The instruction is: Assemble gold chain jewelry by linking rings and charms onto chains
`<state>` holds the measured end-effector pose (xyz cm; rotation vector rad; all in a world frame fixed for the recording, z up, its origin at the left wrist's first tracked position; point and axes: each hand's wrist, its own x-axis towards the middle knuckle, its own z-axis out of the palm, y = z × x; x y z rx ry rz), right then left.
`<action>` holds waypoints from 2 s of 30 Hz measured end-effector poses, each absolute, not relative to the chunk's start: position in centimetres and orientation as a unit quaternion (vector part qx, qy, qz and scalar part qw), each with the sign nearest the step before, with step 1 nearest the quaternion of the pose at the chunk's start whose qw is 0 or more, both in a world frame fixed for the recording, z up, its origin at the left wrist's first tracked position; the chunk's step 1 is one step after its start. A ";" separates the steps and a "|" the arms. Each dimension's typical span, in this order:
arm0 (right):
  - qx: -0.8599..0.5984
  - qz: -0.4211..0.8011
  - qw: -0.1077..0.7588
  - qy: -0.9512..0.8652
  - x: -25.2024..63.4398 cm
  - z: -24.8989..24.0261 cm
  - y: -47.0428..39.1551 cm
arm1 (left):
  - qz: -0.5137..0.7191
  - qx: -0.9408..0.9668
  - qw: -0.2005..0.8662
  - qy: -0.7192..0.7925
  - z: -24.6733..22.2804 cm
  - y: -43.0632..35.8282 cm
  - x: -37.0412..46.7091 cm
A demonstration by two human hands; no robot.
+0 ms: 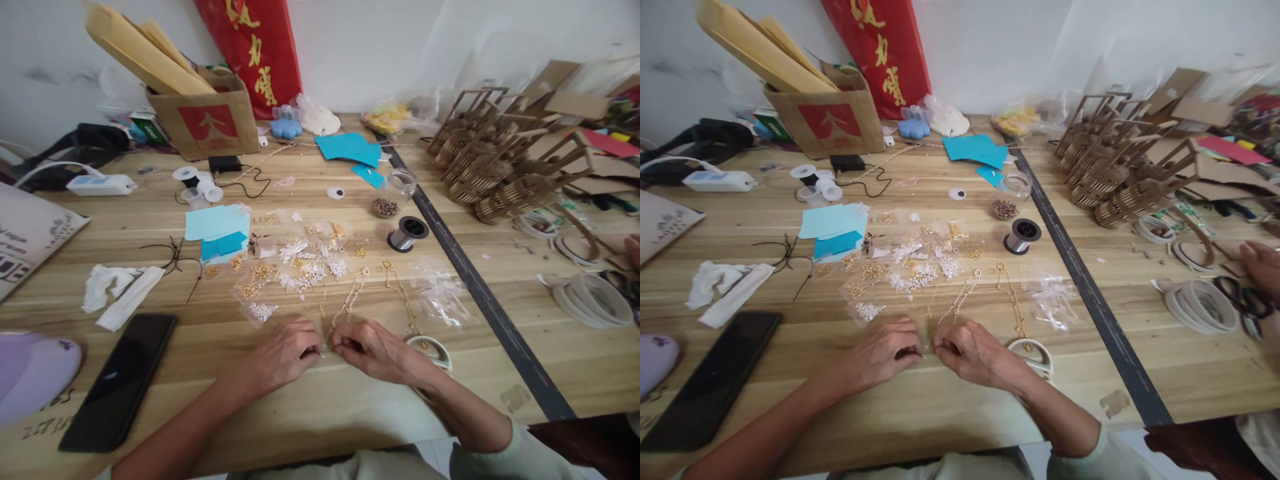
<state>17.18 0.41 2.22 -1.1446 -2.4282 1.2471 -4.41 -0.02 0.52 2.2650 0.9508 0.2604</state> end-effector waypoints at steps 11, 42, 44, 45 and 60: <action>-0.380 0.415 0.093 -0.821 17.3 2.2 0.4 | 0.091 0.880 0.308 0.351 0.7 -0.2 -4.3; -0.434 0.542 0.173 -0.698 17.1 2.3 0.5 | 0.225 0.629 0.595 0.447 0.7 0.4 -3.3; -0.436 0.541 0.171 -0.698 17.2 2.2 0.5 | 0.228 0.632 0.592 0.446 0.6 0.3 -3.3; -0.437 0.540 0.171 -0.699 17.2 2.2 0.5 | 0.227 0.633 0.589 0.447 0.6 0.3 -3.3; -0.426 0.553 0.168 -0.696 17.0 1.9 0.4 | 0.264 0.549 0.667 0.429 -0.4 -0.2 -2.8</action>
